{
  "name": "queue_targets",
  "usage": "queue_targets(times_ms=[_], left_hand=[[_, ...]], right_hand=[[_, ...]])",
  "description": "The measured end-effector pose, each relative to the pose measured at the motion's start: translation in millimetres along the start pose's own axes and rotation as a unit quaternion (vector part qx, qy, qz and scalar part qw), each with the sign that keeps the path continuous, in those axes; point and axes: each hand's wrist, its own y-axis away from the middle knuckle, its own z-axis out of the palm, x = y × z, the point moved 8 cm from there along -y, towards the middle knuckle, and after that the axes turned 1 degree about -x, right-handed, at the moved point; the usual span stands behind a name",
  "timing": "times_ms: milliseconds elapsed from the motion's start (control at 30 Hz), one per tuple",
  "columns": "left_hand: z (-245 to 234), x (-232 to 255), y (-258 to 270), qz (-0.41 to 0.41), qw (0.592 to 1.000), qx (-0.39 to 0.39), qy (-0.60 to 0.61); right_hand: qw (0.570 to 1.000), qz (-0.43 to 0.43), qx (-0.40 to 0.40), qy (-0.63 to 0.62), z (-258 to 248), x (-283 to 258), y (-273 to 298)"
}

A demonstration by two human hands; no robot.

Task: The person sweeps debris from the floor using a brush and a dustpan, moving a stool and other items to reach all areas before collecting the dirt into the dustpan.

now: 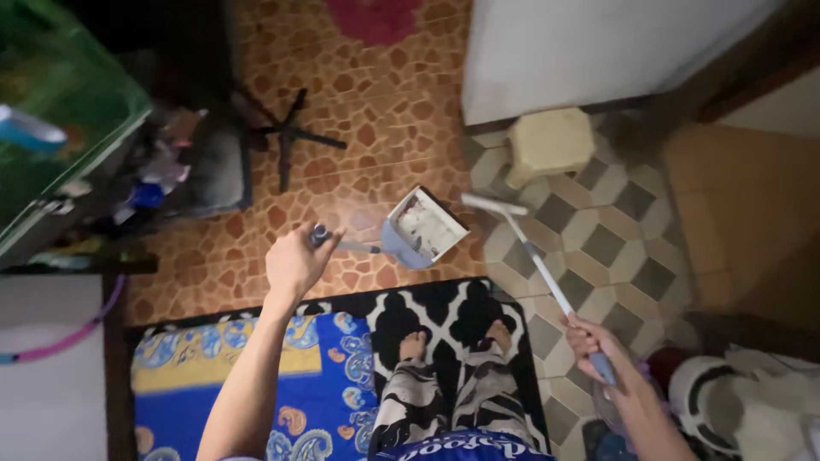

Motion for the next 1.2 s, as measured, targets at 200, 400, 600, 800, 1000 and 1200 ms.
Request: queue_targets(times_ms=[200, 400, 600, 800, 1000, 1200], left_hand=[[-41, -82, 39, -0.041, 0.998, 0.051, -0.017], [-49, -123, 49, -0.051, 0.994, 0.094, -0.002], [-58, -137, 53, -0.045, 0.988, 0.148, -0.009], [-69, -162, 57, -0.044, 0.989, 0.137, -0.017], [-74, -164, 45, -0.029, 0.988, 0.152, -0.008], [-62, -145, -3, 0.004, 0.987, 0.158, 0.014]], right_hand=[[0.863, -0.032, 0.212, 0.457, 51, 12, -88], [0.845, -0.117, 0.044, 0.52, 185, 38, -232], [0.916, 0.063, 0.032, 0.394, 296, 73, -366], [0.906, 0.023, 0.057, 0.419, 240, 76, -374], [0.911, -0.073, 0.133, 0.383, 179, 55, -295], [0.906, -0.084, 0.036, 0.413, 272, 13, -378]])
